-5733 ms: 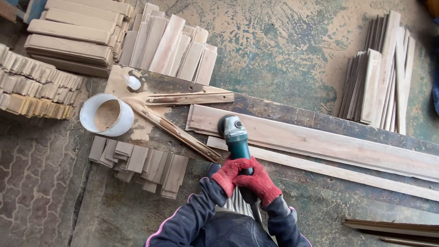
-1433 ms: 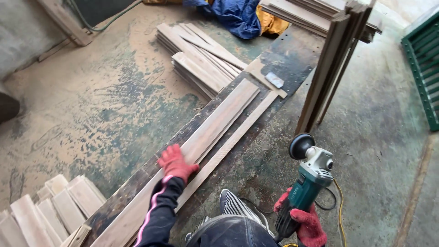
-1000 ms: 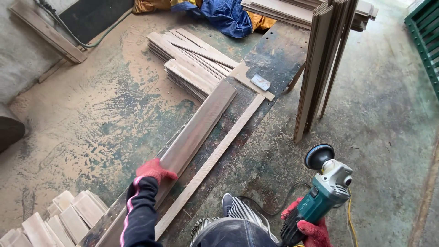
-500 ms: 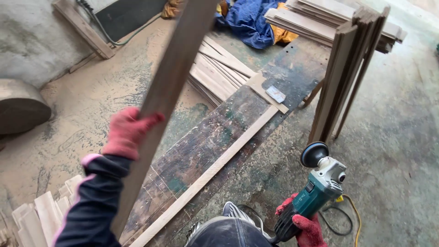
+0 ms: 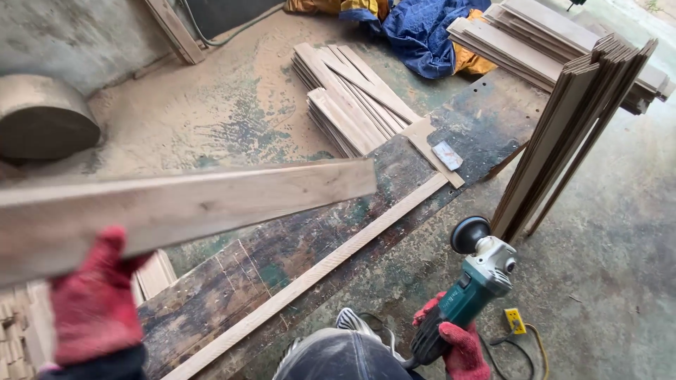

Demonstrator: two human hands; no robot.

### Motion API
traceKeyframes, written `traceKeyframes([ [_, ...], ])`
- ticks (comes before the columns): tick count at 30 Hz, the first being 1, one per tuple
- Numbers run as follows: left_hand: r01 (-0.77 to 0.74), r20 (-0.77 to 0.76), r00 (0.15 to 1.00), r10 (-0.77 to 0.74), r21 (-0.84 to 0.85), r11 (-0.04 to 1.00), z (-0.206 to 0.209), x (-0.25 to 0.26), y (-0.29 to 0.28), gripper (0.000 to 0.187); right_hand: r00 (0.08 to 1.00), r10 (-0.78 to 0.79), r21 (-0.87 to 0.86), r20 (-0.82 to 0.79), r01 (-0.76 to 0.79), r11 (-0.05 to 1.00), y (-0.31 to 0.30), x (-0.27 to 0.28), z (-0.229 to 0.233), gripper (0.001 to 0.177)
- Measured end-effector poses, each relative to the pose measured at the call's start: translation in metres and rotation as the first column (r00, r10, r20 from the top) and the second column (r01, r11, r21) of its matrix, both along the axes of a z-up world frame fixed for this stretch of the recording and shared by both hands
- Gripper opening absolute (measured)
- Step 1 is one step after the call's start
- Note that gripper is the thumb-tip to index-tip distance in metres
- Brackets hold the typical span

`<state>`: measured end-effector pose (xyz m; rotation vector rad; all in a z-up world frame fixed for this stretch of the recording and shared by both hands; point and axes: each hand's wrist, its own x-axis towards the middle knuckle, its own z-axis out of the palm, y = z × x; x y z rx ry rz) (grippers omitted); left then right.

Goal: Sanding wooden planks using an angle grinder with a sanding attachment.

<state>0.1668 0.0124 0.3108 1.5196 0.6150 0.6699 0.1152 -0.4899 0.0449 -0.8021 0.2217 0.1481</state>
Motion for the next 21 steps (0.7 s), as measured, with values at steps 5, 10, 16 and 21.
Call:
traceKeyframes([
  [5,-0.355,-0.286,0.934,0.214,-0.803,0.479,-0.181,-0.05,-0.009,0.059,0.999,0.044,-0.001,-0.03,-0.044,0.999,0.009,0.009,0.015,0.077],
  [10,-0.365,-0.327,0.929,0.172,-0.883,0.295,-0.37,-0.087,-0.028,0.042,0.996,0.08,-0.033,-0.045,-0.082,0.996,0.009,0.015,0.004,0.078],
  [16,-0.272,-0.249,0.96,0.126,-0.935,0.228,-0.434,-0.057,-0.053,0.03,0.989,0.134,-0.03,-0.062,-0.136,0.99,0.01,0.015,0.006,0.076],
  [21,-0.333,-0.342,0.94,0.014,-0.904,0.269,-0.385,-0.05,-0.066,0.037,0.99,0.1,-0.077,-0.102,-0.108,0.991,0.003,0.015,-0.006,0.082],
])
